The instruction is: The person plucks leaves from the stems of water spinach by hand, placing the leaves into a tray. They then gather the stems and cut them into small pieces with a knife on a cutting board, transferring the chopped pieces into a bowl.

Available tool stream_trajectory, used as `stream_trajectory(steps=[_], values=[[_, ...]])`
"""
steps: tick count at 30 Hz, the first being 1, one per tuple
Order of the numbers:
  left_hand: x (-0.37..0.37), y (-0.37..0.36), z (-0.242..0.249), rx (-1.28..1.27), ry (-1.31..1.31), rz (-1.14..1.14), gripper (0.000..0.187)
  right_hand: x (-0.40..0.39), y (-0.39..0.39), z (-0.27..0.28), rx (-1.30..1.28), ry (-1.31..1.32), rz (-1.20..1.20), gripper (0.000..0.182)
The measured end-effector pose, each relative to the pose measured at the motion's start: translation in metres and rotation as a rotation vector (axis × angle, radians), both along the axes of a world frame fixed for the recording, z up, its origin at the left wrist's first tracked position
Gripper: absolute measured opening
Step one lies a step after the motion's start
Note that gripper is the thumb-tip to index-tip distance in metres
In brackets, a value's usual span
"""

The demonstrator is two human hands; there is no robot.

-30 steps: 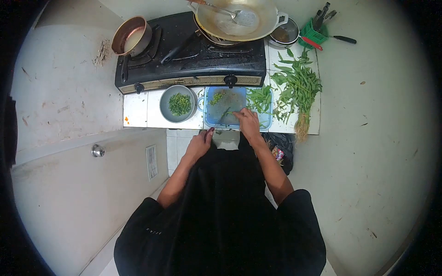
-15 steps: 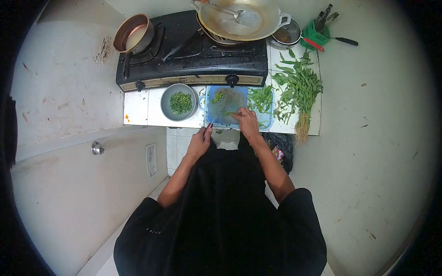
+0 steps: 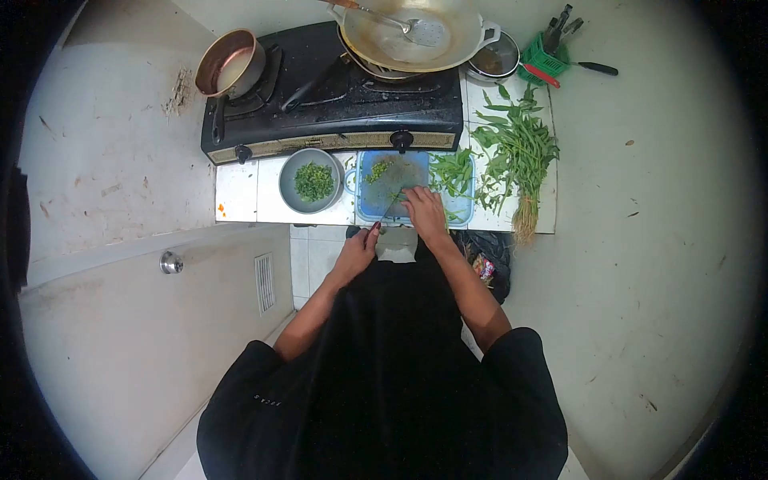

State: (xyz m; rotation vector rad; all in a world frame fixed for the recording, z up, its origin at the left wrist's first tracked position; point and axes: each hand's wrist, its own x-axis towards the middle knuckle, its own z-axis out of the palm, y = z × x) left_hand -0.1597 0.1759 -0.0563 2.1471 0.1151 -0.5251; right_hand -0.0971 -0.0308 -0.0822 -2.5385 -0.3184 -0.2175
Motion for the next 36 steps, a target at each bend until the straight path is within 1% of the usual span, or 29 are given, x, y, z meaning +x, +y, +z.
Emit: stream_trajectory(steps=[2, 5, 8, 11, 14, 16, 17, 18, 20, 24, 28, 30, 31, 33, 34, 36], values=[[0.0, 0.0, -0.007, -0.029, 0.023, 0.017, 0.043, 0.0, 0.001, -0.009, -0.011, 0.001, -0.017, 0.014], [0.001, 0.0, -0.002, -0.012, 0.018, 0.034, 0.043, 0.001, 0.001, -0.019, -0.01, 0.052, -0.009, 0.017], [0.002, 0.001, 0.004, -0.004, -0.002, 0.027, 0.044, 0.002, 0.004, -0.018, -0.038, 0.054, -0.019, 0.015], [0.003, 0.0, -0.001, 0.02, 0.003, 0.027, 0.044, 0.004, 0.009, -0.015, -0.035, 0.076, -0.023, 0.014], [0.001, 0.0, -0.018, 0.037, -0.041, 0.032, 0.043, 0.002, 0.017, -0.014, -0.041, 0.002, -0.056, 0.014], [0.003, -0.003, -0.013, 0.011, -0.066, 0.032, 0.043, 0.001, 0.018, -0.013, -0.05, -0.079, -0.08, 0.016], [0.006, -0.004, -0.01, 0.035, 0.02, 0.018, 0.044, 0.002, 0.019, -0.011, -0.028, -0.084, -0.082, 0.013], [0.005, -0.006, -0.015, 0.038, 0.019, 0.017, 0.044, 0.002, 0.016, -0.015, -0.025, -0.086, -0.083, 0.013], [0.001, -0.003, -0.027, 0.02, -0.077, 0.055, 0.044, 0.004, 0.019, -0.031, -0.036, -0.08, -0.079, 0.01], [0.003, -0.003, -0.013, 0.0, 0.005, 0.064, 0.045, 0.006, 0.021, -0.03, 0.0, -0.071, -0.091, 0.007], [0.01, 0.002, -0.006, 0.007, -0.037, 0.102, 0.045, 0.013, 0.023, -0.032, 0.038, -0.076, -0.082, 0.007], [0.013, 0.005, 0.001, -0.051, -0.017, 0.148, 0.047, 0.022, 0.028, -0.034, 0.031, -0.13, -0.078, 0.007], [0.014, 0.005, 0.0, -0.053, -0.015, 0.153, 0.047, 0.026, 0.029, -0.033, 0.03, -0.128, -0.073, 0.007], [0.019, 0.007, -0.002, -0.045, -0.057, 0.159, 0.047, 0.032, 0.032, -0.033, 0.0, -0.025, -0.094, 0.008], [0.021, 0.009, -0.004, -0.046, -0.057, 0.168, 0.047, 0.032, 0.033, -0.033, -0.001, -0.024, -0.085, 0.008], [0.024, 0.008, -0.008, 0.018, -0.064, 0.117, 0.047, 0.03, 0.03, -0.031, 0.045, -0.055, -0.093, 0.008]])
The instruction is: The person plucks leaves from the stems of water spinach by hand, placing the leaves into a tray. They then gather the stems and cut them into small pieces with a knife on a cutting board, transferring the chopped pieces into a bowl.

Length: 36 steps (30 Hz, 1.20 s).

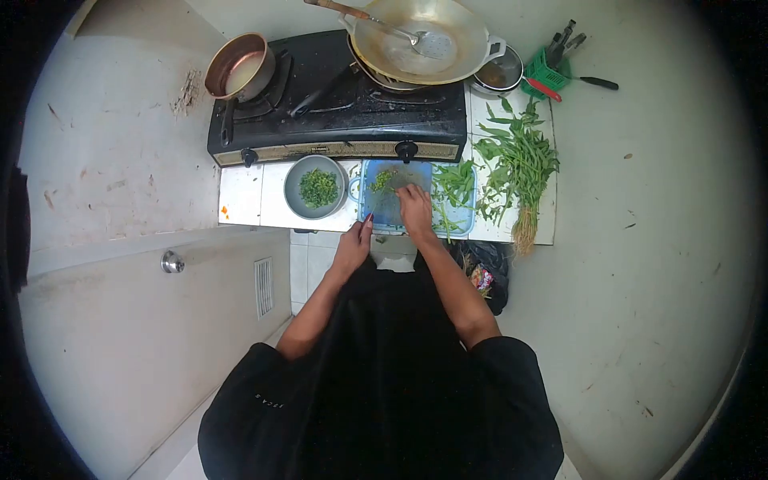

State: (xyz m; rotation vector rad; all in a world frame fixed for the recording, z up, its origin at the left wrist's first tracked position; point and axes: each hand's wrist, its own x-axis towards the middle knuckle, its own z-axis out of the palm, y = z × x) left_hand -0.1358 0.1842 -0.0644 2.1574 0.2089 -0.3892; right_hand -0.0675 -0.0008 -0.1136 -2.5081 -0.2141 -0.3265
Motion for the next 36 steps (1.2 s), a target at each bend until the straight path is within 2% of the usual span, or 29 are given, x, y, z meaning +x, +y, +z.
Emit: stream_trajectory(steps=[8, 13, 16, 27, 33, 36], values=[[-0.003, -0.009, -0.017, 0.016, -0.002, -0.038, 0.044, -0.001, -0.005, 0.0, 0.026, -0.01, 0.052, 0.012], [-0.003, -0.014, -0.007, 0.012, -0.025, -0.041, 0.043, -0.003, -0.005, -0.002, 0.022, -0.01, 0.048, 0.013], [0.0, -0.015, -0.003, 0.064, 0.077, -0.056, 0.045, -0.004, -0.003, 0.0, 0.01, -0.005, 0.044, 0.015], [-0.006, -0.022, -0.016, 0.173, -0.006, -0.082, 0.043, -0.004, -0.002, 0.001, -0.013, 0.01, 0.046, 0.02], [0.009, -0.022, -0.013, 0.145, -0.018, -0.1, 0.043, -0.005, 0.0, 0.003, 0.011, 0.019, 0.022, 0.019], [-0.008, -0.009, -0.025, 0.182, 0.002, -0.126, 0.042, -0.004, -0.001, -0.003, 0.029, -0.016, 0.029, 0.019]])
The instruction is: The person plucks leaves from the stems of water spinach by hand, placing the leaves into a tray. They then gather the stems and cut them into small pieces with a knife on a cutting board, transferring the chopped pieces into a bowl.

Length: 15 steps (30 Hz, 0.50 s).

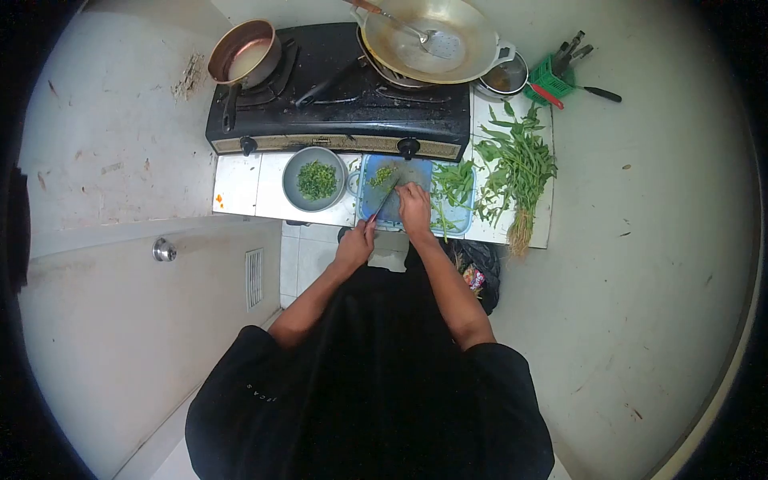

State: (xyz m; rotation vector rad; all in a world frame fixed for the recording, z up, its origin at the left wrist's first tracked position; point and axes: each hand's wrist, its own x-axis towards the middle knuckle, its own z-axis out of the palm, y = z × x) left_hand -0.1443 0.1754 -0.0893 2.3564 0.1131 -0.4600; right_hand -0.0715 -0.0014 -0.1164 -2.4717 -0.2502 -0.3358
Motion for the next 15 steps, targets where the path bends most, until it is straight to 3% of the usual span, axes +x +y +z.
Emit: stream_trajectory(steps=[15], values=[[0.01, -0.008, 0.007, -0.13, 0.008, 0.041, 0.042, -0.001, 0.004, 0.003, 0.048, 0.008, -0.067, 0.01]])
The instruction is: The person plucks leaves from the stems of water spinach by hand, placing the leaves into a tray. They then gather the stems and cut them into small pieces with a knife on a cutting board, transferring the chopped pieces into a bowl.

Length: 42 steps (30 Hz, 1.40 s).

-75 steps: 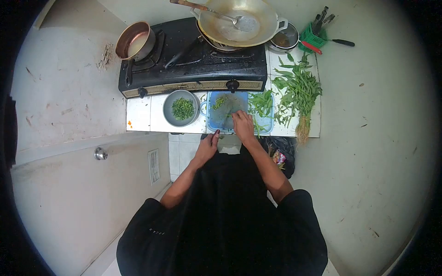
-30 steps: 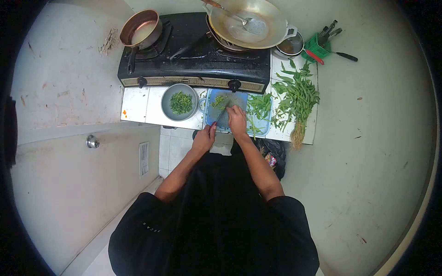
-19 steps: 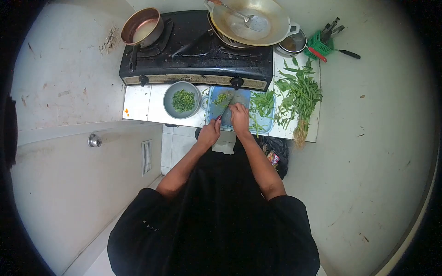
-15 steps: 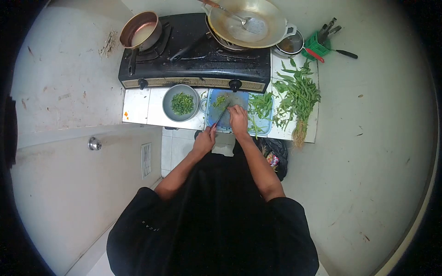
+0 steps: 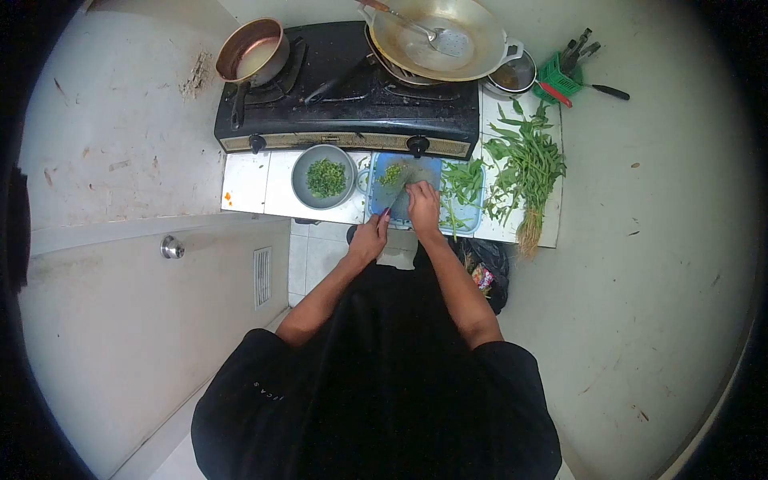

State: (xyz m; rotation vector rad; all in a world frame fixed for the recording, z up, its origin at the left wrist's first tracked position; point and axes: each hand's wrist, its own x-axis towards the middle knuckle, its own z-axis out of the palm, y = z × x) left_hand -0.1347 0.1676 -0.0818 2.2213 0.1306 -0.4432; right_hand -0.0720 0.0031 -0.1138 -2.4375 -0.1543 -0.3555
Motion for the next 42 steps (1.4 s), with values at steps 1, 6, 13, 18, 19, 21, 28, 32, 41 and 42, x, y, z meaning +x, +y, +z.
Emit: stream_trajectory(steps=[1, 6, 13, 18, 19, 21, 28, 32, 41, 42], values=[[0.0, -0.001, 0.002, 0.0, 0.005, 0.005, 0.042, 0.0, 0.0, -0.001, 0.001, -0.004, -0.007, 0.009], [0.004, -0.008, 0.002, 0.016, 0.021, 0.007, 0.042, 0.0, -0.001, -0.002, -0.02, 0.011, -0.015, 0.009], [0.008, -0.016, -0.004, 0.044, -0.01, 0.018, 0.042, 0.0, -0.002, -0.003, 0.003, 0.012, 0.0, 0.009], [-0.013, 0.004, -0.007, 0.1, -0.013, -0.008, 0.042, 0.001, -0.001, -0.002, -0.003, -0.004, -0.011, 0.009], [-0.014, 0.006, -0.007, 0.112, -0.015, -0.002, 0.041, 0.0, -0.001, -0.001, 0.009, -0.004, -0.011, 0.009], [-0.008, 0.006, -0.011, 0.074, -0.031, 0.042, 0.041, 0.0, 0.0, -0.001, 0.026, -0.005, -0.019, 0.008], [-0.001, -0.002, -0.004, -0.047, -0.017, 0.01, 0.045, 0.002, -0.002, -0.002, 0.091, 0.028, -0.06, 0.008], [0.002, -0.004, 0.0, -0.034, 0.021, 0.0, 0.044, -0.001, 0.001, -0.004, 0.239, 0.144, -0.159, 0.007], [0.005, -0.007, -0.012, -0.031, 0.007, 0.0, 0.042, -0.009, 0.002, -0.007, 0.072, -0.02, -0.082, 0.013], [0.007, -0.009, -0.011, -0.013, 0.01, -0.003, 0.041, -0.009, 0.002, -0.005, 0.069, -0.013, -0.088, 0.015]])
